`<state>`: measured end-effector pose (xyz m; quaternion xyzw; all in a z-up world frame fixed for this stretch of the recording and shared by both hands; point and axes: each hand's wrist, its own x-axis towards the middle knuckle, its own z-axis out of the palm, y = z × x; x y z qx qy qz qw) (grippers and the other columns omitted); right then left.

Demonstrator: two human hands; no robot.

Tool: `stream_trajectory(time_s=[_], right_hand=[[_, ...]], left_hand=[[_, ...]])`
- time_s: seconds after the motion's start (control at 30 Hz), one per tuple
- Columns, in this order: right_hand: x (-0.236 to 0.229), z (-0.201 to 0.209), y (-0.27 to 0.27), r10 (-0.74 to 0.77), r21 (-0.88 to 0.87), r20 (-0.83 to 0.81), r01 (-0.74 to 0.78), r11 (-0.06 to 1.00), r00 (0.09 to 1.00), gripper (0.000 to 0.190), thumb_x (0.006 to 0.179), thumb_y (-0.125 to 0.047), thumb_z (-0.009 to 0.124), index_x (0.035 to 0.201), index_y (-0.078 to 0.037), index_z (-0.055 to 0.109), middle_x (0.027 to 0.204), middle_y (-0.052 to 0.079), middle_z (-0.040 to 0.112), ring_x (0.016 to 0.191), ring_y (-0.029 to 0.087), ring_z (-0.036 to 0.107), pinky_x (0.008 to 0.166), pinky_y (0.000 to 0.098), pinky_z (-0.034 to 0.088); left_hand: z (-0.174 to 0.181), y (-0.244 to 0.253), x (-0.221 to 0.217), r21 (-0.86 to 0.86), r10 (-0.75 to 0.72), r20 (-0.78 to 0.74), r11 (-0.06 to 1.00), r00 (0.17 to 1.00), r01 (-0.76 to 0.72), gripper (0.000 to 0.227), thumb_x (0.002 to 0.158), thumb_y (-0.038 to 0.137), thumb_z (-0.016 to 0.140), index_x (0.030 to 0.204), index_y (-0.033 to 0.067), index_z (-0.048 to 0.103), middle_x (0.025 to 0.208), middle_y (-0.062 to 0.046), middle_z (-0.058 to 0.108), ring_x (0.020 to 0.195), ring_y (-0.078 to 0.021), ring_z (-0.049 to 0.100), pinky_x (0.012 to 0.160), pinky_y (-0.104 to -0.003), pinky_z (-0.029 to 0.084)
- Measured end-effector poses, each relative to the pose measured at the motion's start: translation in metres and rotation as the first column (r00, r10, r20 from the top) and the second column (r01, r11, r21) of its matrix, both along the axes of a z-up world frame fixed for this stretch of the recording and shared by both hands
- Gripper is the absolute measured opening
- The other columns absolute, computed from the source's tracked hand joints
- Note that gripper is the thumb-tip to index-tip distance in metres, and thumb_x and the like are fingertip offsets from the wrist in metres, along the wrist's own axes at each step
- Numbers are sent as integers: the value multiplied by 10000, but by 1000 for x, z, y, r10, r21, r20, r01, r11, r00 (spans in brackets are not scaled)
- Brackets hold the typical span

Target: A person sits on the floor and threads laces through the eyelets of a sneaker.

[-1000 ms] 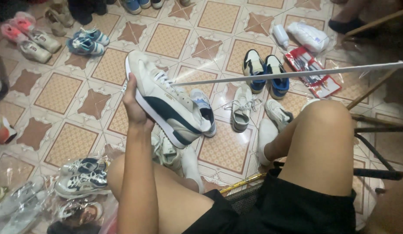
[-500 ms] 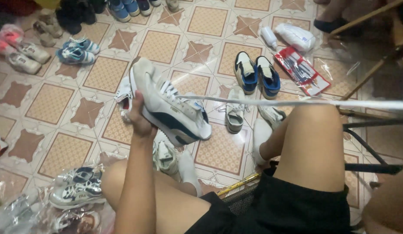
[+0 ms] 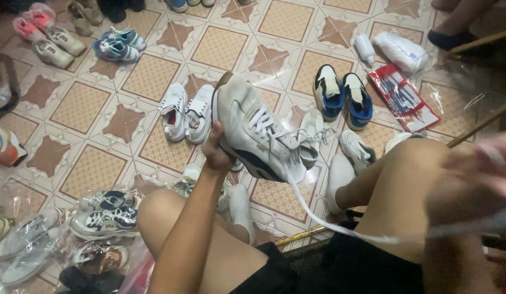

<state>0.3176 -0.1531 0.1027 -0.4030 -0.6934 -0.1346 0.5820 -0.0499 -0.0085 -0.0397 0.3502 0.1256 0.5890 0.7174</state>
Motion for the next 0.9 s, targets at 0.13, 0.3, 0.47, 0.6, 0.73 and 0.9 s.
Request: stream_trajectory(time_s=[0.13,0.3,0.47,0.6,0.73,0.9], right_hand=[[-72,-52,33,218,-270,-421,-351,896,880,324,998,-37,597,1319,-40,637,1026,92,694,710,78,604,591,160,552],[-123,-38,45,160,-264,-533,-343,902,831,175,852,68,813,1019,92,764,803,221,724,636,229,696,563,305,576],[-135,-41,49,4,-466,-603,-356,810,798,189,895,39,800,1080,55,760,837,191,766,697,187,731,602,282,602],[-136,-48,53,-109,-576,-625,-362,733,773,178,863,-47,864,966,16,734,844,167,778,659,173,727,588,297,607],[-135,-53,57,-142,-584,-619,-332,741,773,186,863,-42,876,939,15,716,874,163,782,659,165,720,568,290,597],[-128,-59,60,-49,-521,-580,-324,790,814,165,875,27,848,908,50,687,838,188,772,684,231,756,597,322,608]], left_hand=[[-3,-4,-4,-30,-92,110,995,990,95,670,1031,352,621,1569,9,415,1515,-166,553,1359,-297,563,1178,-437,424],[-42,-4,7,-21,-29,-15,999,999,29,714,983,478,429,1594,111,379,1561,-153,501,1428,-301,473,1276,-547,253],[-37,-7,19,-18,-59,13,998,998,59,741,981,461,390,1609,74,327,1567,-200,470,1427,-333,464,1273,-576,231],[-46,-3,26,-22,-54,30,998,998,54,748,978,463,437,1613,81,328,1579,-189,467,1441,-324,456,1275,-570,226],[-60,3,23,-43,-64,-17,997,998,64,732,961,453,446,1591,87,375,1515,-186,541,1381,-303,523,1256,-557,275],[-66,-1,27,-76,-66,38,995,997,69,721,970,429,453,1586,63,378,1530,-194,529,1394,-322,514,1252,-567,283]])
